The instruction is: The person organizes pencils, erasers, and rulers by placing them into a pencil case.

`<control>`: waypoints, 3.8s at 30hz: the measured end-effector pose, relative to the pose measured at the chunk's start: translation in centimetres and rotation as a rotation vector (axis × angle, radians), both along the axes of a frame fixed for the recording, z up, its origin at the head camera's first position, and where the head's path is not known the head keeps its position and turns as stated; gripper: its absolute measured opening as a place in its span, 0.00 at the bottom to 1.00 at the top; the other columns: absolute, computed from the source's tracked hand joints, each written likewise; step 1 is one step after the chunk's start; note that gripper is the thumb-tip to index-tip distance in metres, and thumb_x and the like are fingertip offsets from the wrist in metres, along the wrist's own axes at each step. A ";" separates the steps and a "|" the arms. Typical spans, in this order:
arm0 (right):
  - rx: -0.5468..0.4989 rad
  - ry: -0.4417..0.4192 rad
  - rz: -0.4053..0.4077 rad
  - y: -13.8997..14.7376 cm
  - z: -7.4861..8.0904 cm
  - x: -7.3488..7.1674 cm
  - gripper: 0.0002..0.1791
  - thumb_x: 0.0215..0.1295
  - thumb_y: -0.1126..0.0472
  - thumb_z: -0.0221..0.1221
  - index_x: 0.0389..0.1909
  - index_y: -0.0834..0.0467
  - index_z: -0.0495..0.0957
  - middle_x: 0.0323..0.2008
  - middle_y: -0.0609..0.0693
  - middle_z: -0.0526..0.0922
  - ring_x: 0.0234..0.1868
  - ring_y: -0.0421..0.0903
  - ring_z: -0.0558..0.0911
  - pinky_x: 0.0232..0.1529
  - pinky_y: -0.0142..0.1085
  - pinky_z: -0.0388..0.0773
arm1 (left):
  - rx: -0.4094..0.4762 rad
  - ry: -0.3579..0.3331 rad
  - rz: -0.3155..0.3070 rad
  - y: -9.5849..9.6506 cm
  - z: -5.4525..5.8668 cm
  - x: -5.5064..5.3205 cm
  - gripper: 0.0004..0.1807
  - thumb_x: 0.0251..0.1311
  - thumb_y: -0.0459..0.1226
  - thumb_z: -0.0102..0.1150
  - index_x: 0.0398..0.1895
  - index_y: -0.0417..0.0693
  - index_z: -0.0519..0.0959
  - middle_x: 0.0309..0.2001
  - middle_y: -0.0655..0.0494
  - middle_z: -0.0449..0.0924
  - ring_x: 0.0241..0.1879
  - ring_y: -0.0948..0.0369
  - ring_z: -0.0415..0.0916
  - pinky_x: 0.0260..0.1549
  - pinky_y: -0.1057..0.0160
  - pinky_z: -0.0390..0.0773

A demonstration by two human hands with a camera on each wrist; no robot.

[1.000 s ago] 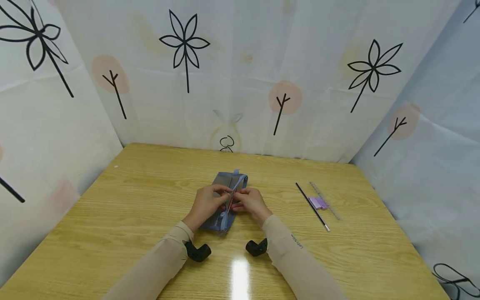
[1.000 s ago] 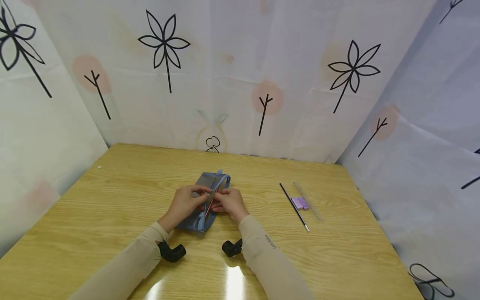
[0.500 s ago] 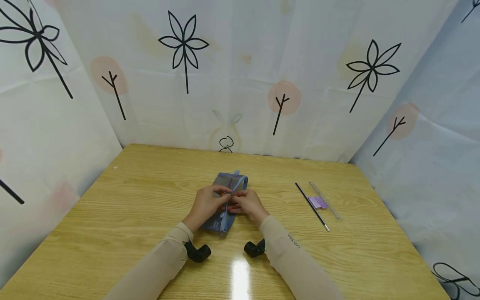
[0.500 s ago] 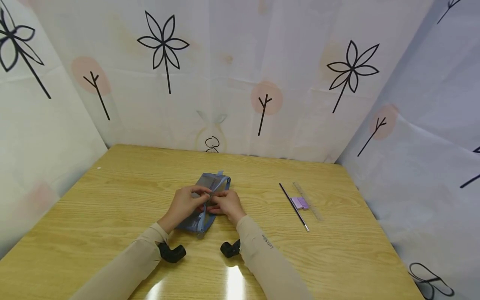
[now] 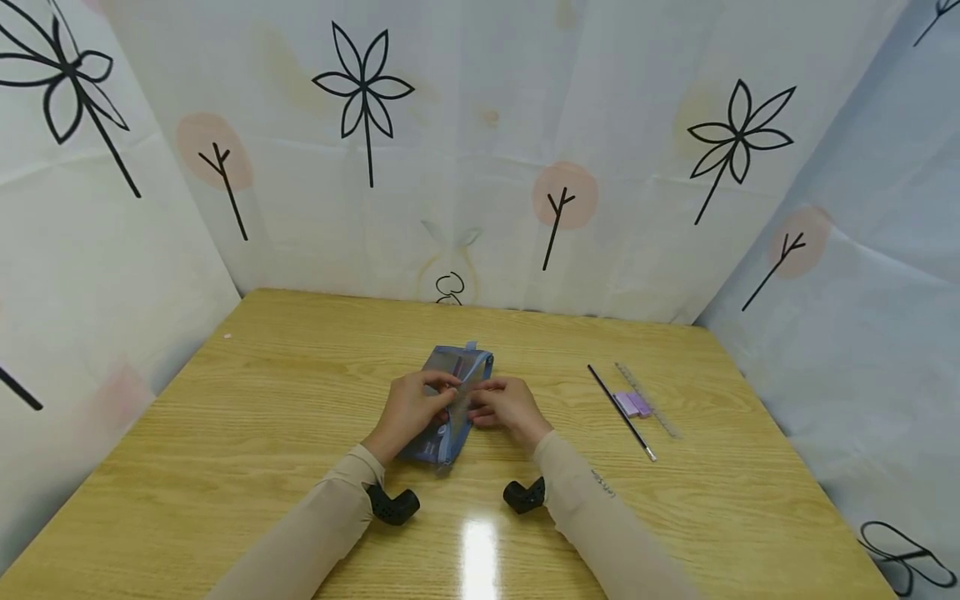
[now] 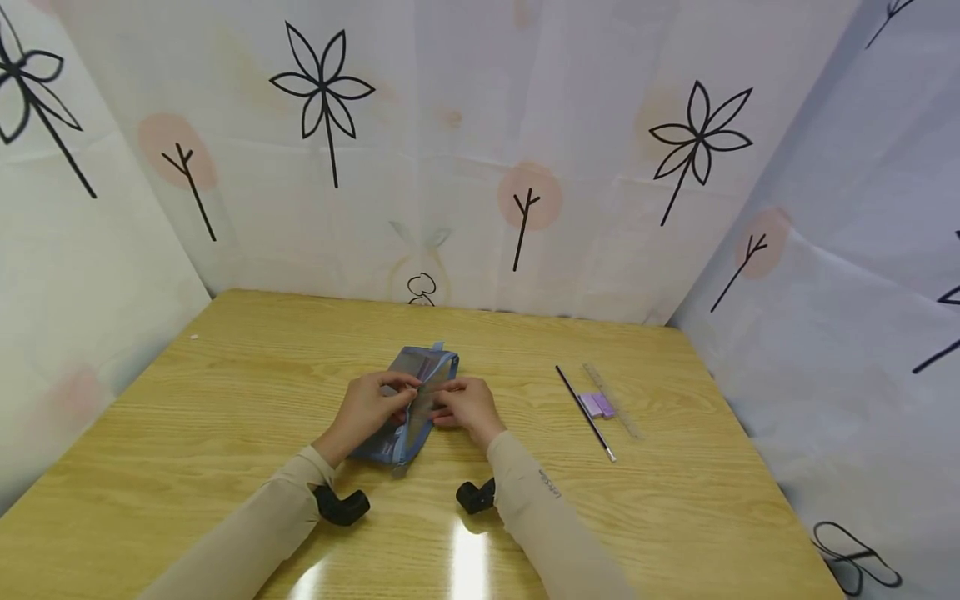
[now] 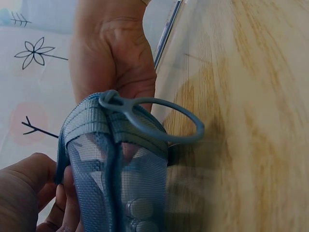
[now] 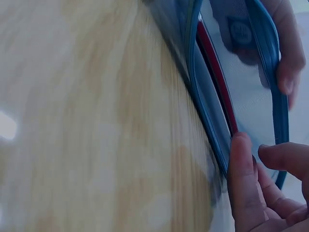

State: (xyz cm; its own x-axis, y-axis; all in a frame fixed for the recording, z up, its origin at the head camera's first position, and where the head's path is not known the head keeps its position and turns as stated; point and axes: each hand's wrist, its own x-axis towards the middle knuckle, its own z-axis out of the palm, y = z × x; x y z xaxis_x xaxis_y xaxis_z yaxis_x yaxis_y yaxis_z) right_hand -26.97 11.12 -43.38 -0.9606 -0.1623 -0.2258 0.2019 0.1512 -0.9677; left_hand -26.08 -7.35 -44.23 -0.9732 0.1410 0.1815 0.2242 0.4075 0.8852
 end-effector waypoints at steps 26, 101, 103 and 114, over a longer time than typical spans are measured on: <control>1.003 0.282 -0.280 15.6 2.9 1.9 0.12 0.65 0.65 0.61 0.44 0.69 0.81 0.37 0.66 0.85 0.30 0.57 0.83 0.31 0.49 0.79 | -0.012 0.007 0.004 0.0 0.4 0.3 0.10 0.63 0.34 0.64 0.45 0.44 0.86 0.30 0.56 0.80 0.19 0.63 0.81 0.22 0.64 0.82; 1.069 0.289 -0.159 15.2 2.0 -0.1 0.13 0.58 0.67 0.65 0.15 0.65 0.83 0.13 0.52 0.79 0.13 0.42 0.69 0.18 0.35 0.68 | -0.029 0.028 -0.006 -0.4 0.4 0.0 0.10 0.63 0.35 0.63 0.45 0.44 0.87 0.28 0.49 0.83 0.17 0.64 0.80 0.20 0.64 0.80; 1.030 0.287 -0.179 15.4 2.0 -0.3 0.10 0.59 0.66 0.65 0.21 0.66 0.85 0.20 0.56 0.83 0.16 0.44 0.74 0.20 0.38 0.73 | -0.030 0.022 -0.006 -0.4 0.5 0.1 0.10 0.63 0.35 0.62 0.45 0.44 0.87 0.28 0.50 0.83 0.18 0.64 0.80 0.20 0.64 0.80; 0.827 0.234 -0.215 15.4 2.3 0.0 0.11 0.63 0.64 0.63 0.39 0.69 0.84 0.39 0.64 0.85 0.29 0.48 0.83 0.30 0.39 0.80 | -0.021 0.014 0.002 -0.3 0.5 0.1 0.10 0.63 0.35 0.63 0.45 0.44 0.87 0.28 0.52 0.82 0.18 0.64 0.80 0.22 0.63 0.81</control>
State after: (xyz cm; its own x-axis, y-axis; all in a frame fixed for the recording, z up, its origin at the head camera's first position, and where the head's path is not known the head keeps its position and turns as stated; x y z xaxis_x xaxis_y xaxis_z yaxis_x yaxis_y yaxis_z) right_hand -27.01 26.49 -41.09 -0.9877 0.1554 0.0152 0.1172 0.8020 -0.5857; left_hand -25.96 -7.68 -43.72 -0.9709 0.1430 0.1920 0.2355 0.4264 0.8734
